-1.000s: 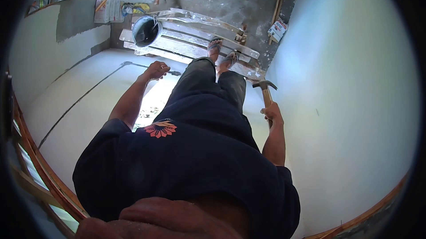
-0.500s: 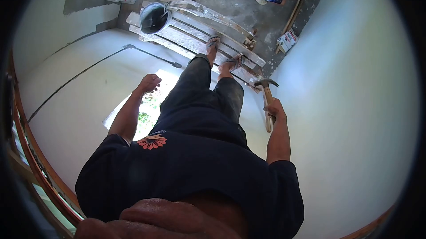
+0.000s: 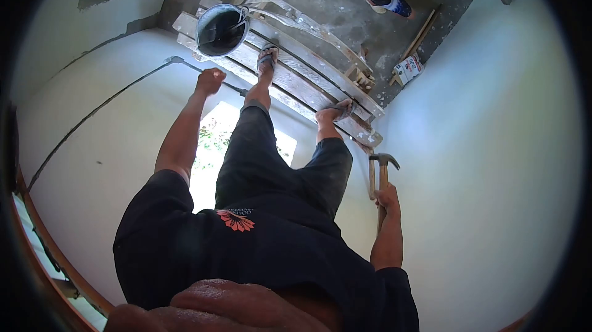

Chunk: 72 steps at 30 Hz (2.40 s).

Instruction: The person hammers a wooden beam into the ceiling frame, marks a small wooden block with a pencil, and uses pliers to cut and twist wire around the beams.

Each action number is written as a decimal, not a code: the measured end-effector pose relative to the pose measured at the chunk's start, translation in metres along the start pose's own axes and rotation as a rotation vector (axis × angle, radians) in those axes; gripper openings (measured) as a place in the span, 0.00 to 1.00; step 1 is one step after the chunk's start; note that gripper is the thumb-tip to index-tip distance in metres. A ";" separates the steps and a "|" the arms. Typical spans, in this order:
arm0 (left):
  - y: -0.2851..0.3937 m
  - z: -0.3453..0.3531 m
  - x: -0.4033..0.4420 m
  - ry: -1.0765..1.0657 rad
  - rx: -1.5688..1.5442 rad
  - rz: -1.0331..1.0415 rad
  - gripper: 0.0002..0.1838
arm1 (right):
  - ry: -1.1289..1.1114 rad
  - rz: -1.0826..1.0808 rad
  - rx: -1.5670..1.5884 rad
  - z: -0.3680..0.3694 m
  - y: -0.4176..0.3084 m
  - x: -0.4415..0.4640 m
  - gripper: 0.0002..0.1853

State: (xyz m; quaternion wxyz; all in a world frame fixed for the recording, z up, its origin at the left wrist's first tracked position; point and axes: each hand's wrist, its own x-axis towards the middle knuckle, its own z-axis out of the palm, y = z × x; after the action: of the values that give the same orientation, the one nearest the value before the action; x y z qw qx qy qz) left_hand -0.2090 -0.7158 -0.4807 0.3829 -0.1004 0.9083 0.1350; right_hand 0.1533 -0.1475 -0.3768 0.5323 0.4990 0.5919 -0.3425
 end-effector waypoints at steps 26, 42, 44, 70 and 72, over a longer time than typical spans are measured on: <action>-0.120 0.166 0.371 0.004 0.491 0.222 0.15 | 0.042 0.348 0.116 0.114 -0.075 0.074 0.18; -0.025 0.027 0.147 0.085 0.072 0.415 0.10 | 0.145 0.048 0.268 0.081 -0.084 0.010 0.24; 0.019 0.014 0.100 -0.019 -0.070 0.361 0.11 | 0.161 -0.021 0.279 0.069 -0.087 -0.010 0.25; 0.383 0.093 -0.300 -0.932 -0.613 0.558 0.15 | -0.298 -0.678 1.034 -0.036 -0.089 -0.090 0.21; 0.379 0.091 -0.291 -0.807 -0.430 0.621 0.19 | -0.303 -0.770 0.878 -0.028 -0.075 -0.104 0.21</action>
State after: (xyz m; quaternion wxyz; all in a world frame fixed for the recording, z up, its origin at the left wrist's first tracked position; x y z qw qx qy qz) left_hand -0.0570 -0.3059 -0.2674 0.6137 0.1561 0.6283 0.4518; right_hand 0.0670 -0.1647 -0.2791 0.1929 0.3673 0.4509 -0.7903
